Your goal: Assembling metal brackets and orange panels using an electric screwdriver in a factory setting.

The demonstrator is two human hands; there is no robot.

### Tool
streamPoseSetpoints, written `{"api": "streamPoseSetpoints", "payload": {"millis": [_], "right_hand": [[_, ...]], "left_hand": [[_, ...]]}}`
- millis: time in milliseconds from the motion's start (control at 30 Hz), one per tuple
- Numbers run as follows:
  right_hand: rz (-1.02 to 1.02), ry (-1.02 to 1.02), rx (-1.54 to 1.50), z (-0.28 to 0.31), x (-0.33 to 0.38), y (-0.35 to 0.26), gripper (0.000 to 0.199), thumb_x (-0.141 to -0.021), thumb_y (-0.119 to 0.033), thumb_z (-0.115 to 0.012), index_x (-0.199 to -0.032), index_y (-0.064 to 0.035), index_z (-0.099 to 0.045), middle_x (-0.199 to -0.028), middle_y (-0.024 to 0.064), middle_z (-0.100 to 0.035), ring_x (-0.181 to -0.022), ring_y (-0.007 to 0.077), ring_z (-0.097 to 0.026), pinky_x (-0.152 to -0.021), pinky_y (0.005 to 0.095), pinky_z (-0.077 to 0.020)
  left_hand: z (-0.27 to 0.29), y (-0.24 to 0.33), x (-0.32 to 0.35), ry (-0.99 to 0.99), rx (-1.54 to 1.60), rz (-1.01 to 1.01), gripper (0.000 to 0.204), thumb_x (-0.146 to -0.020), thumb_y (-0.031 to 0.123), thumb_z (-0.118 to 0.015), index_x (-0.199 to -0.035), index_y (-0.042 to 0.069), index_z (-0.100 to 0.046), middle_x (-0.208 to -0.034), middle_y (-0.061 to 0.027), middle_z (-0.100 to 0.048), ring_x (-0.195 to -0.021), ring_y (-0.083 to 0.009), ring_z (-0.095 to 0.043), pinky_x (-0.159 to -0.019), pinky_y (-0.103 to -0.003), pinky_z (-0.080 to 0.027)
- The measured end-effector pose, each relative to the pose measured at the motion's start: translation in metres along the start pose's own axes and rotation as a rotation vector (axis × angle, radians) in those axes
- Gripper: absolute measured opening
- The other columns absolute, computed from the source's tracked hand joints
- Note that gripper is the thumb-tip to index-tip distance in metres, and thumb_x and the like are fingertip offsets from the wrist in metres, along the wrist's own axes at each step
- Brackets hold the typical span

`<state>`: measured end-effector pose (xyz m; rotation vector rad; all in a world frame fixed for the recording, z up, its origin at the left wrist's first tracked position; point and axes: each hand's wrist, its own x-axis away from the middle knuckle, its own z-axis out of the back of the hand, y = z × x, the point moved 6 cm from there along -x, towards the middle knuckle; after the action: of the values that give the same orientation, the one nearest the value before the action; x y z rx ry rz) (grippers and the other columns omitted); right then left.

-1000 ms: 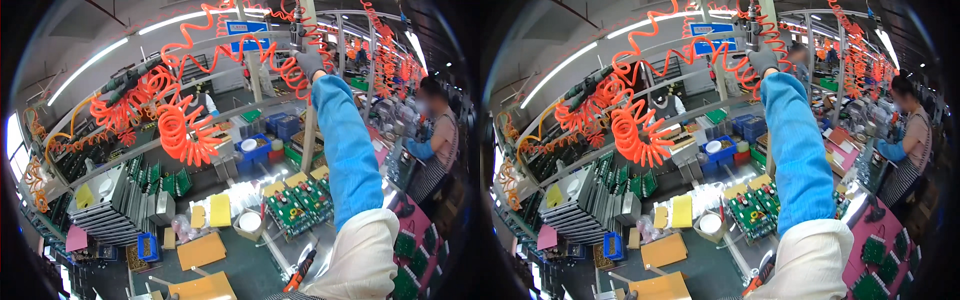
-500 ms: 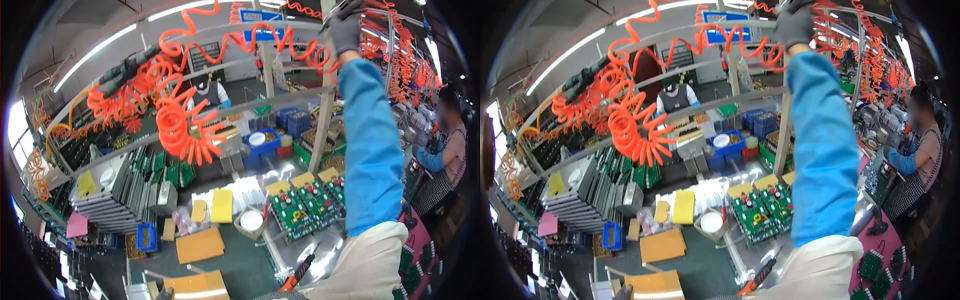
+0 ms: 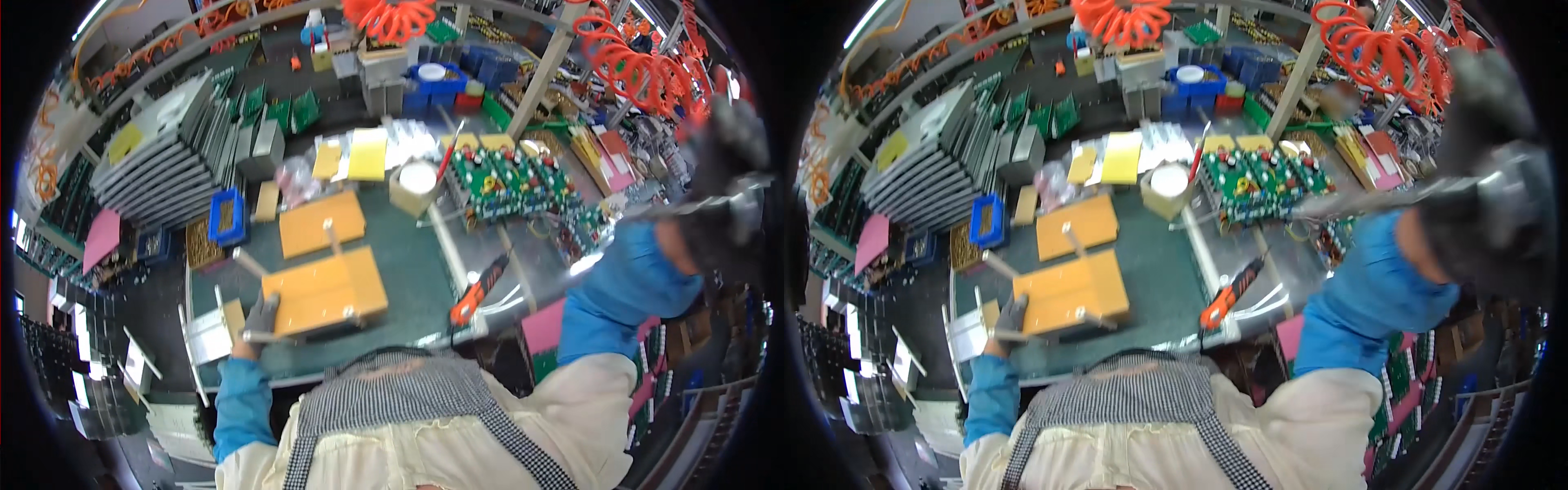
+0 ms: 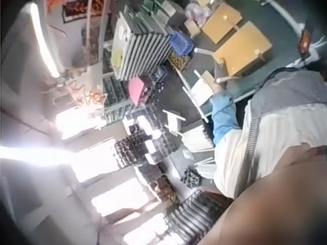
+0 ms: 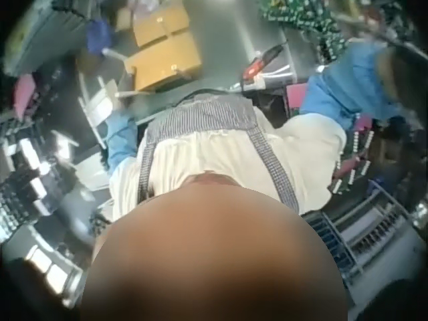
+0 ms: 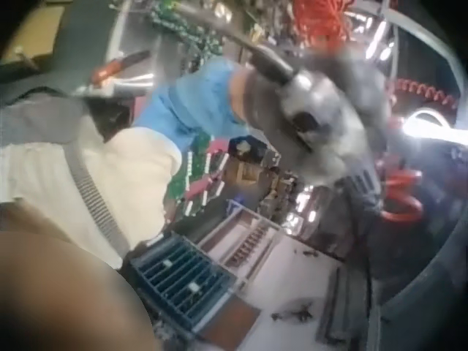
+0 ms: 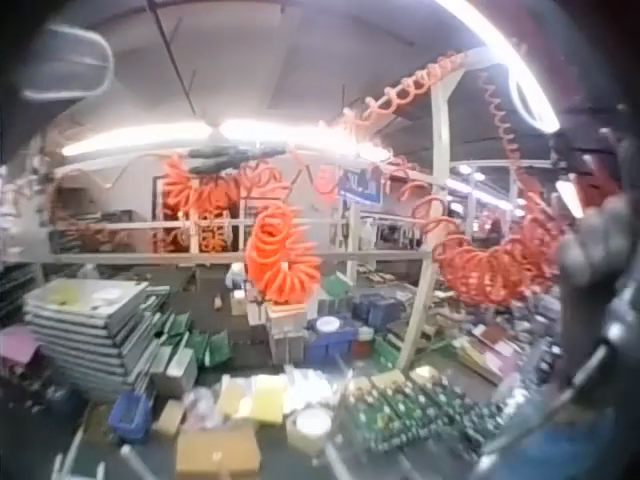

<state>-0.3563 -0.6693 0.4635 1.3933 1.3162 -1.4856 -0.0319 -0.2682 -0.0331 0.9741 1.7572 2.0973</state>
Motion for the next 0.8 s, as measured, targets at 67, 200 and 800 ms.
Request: {"api": "streamPoseSetpoints", "payload": {"millis": [67, 200, 800], "right_hand": [[-0.175, 0.137, -0.029, -0.032, 0.050, 0.017, 0.059, -0.076, -0.030, -0.075, -0.119, 0.0028, -0.054, -0.104, 0.0124, -0.055, -0.084, 0.0337, -0.059, -0.071, 0.0508, -0.0524], [-0.474, -0.088, 0.068, -0.116, 0.153, 0.079, 0.042, -0.080, -0.019, -0.074, -0.114, -0.0054, -0.053, -0.097, 0.0094, -0.056, -0.081, 0.0264, -0.060, -0.067, 0.0457, -0.0554], [-1.091, -0.073, -0.359, -0.238, 0.265, 0.235, 0.043, -0.081, 0.007, -0.066, -0.119, -0.0104, -0.055, -0.110, 0.0037, -0.061, -0.105, 0.0150, -0.062, -0.083, 0.0306, -0.0547]], "left_hand": [[-0.002, -0.001, -0.001, -0.015, 0.035, 0.016, 0.058, -0.101, 0.039, -0.051, -0.147, 0.005, -0.040, -0.129, -0.0131, -0.059, -0.114, -0.0222, -0.057, -0.097, -0.033, -0.046], [-0.004, 0.001, -0.006, 0.005, -0.104, -0.091, 0.054, -0.102, 0.039, -0.050, -0.145, 0.008, -0.041, -0.123, -0.0143, -0.062, -0.110, -0.0231, -0.059, -0.095, -0.034, -0.047], [0.003, -0.029, -0.027, 0.023, -0.295, -0.150, 0.065, -0.101, 0.045, -0.046, -0.153, 0.013, -0.024, -0.117, -0.0261, -0.065, -0.106, -0.0377, -0.066, -0.090, -0.042, -0.050]]}}
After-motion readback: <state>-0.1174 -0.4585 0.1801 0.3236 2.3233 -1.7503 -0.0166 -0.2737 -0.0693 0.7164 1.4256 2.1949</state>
